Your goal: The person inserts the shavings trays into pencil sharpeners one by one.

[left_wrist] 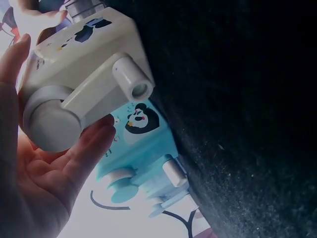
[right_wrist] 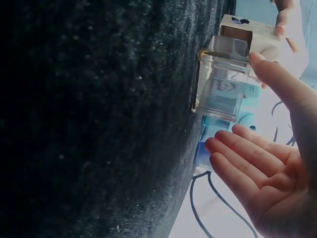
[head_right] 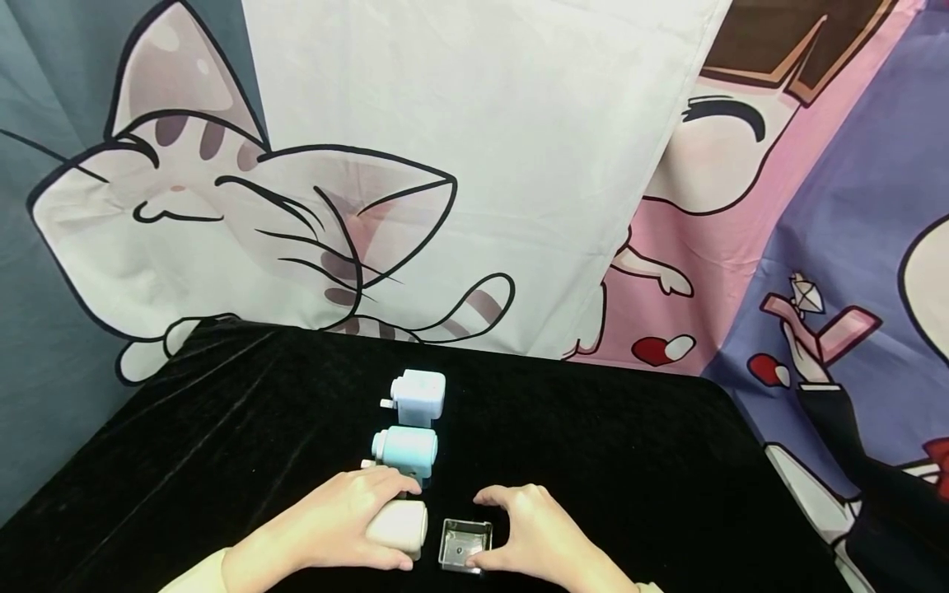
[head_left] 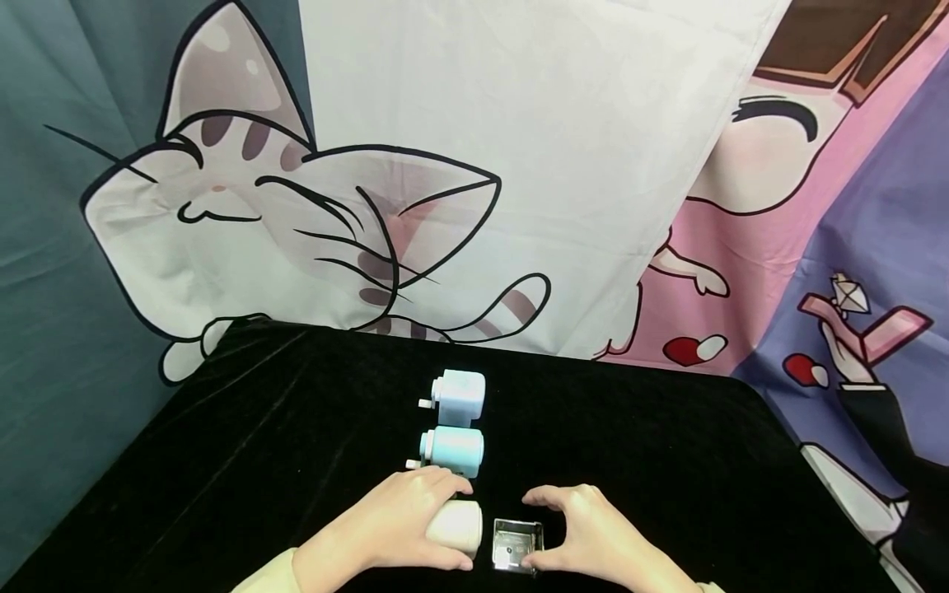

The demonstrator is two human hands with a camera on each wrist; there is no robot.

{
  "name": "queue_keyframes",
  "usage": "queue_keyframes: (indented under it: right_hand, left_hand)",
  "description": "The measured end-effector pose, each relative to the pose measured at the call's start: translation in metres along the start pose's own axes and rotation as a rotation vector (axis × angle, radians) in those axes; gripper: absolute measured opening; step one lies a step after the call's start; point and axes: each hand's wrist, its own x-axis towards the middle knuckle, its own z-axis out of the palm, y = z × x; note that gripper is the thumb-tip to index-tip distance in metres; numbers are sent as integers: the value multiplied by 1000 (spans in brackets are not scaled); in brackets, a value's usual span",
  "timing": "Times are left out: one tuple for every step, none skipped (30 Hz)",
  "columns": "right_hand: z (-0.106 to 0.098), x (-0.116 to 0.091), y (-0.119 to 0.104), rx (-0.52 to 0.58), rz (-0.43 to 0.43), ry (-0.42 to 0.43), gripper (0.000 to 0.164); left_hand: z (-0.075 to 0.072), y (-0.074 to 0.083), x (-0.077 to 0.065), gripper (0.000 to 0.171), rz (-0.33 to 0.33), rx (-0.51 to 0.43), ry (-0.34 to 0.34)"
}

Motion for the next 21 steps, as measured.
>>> queue_keyframes:
  right_hand:
    - [0,-1,0,2,1,-2,59]
    - [0,-1,0,3,-1,-2,59]
    - [1,-2,1,4,-3,-4,59]
    - [2,-2,1,3,-7,-3,59]
    - [2,-3,1,2,-11,-1,60]
    - [4,-3,2,3,-17,0,60]
    - [5,-4,2,6,-23,-1,60]
    - [6,-4,2,11,-27,-3,61]
    - [6,-5,3,19,-26,-11,61]
    - [7,-5,3,27,-26,-18,62]
    - [7,-5,3,44,-15,-35,62]
    - [7,-6,4,60,-3,-53,63]
    - [7,-6,4,76,13,-71,63]
    - [6,-7,4,89,28,-86,63]
    - [6,-7,4,102,44,-101,63]
    - [6,-7,3,112,59,-115,63]
    - [6,-8,3,119,73,-127,63]
    - [6,-8,3,123,78,-132,62]
    - [7,-8,3,126,80,-136,62]
    - [7,-8,3,127,81,-138,61]
    - [7,-8,3,131,82,-140,59]
  left_hand:
    - [1,0,0,60,2,-5,-1]
    - [1,0,-1,60,4,-8,0]
    - [2,0,-1,59,8,-10,1]
    - [3,0,-1,57,14,-10,7]
    - [4,0,-2,56,21,-9,13]
    - [5,0,-2,54,31,-5,19]
    - [6,0,-2,53,39,0,24]
    - [6,0,-2,52,44,0,24]
    - [6,0,-2,51,49,-1,21]
    - [7,0,-2,50,54,1,21]
    - [6,1,-2,50,57,-3,17]
    - [7,0,-2,50,60,-5,16]
    - [7,0,-2,50,61,-6,16]
    - [7,0,-2,50,61,-10,15]
    - [8,0,-2,50,60,-10,16]
    - [8,0,-3,50,59,-11,17]
    - [9,0,-3,50,57,-14,16]
    - [9,0,-3,50,56,-13,17]
    - [9,0,-3,50,55,-12,16]
    - [10,0,-3,50,55,-11,16]
    - [10,0,-3,50,54,-9,16]
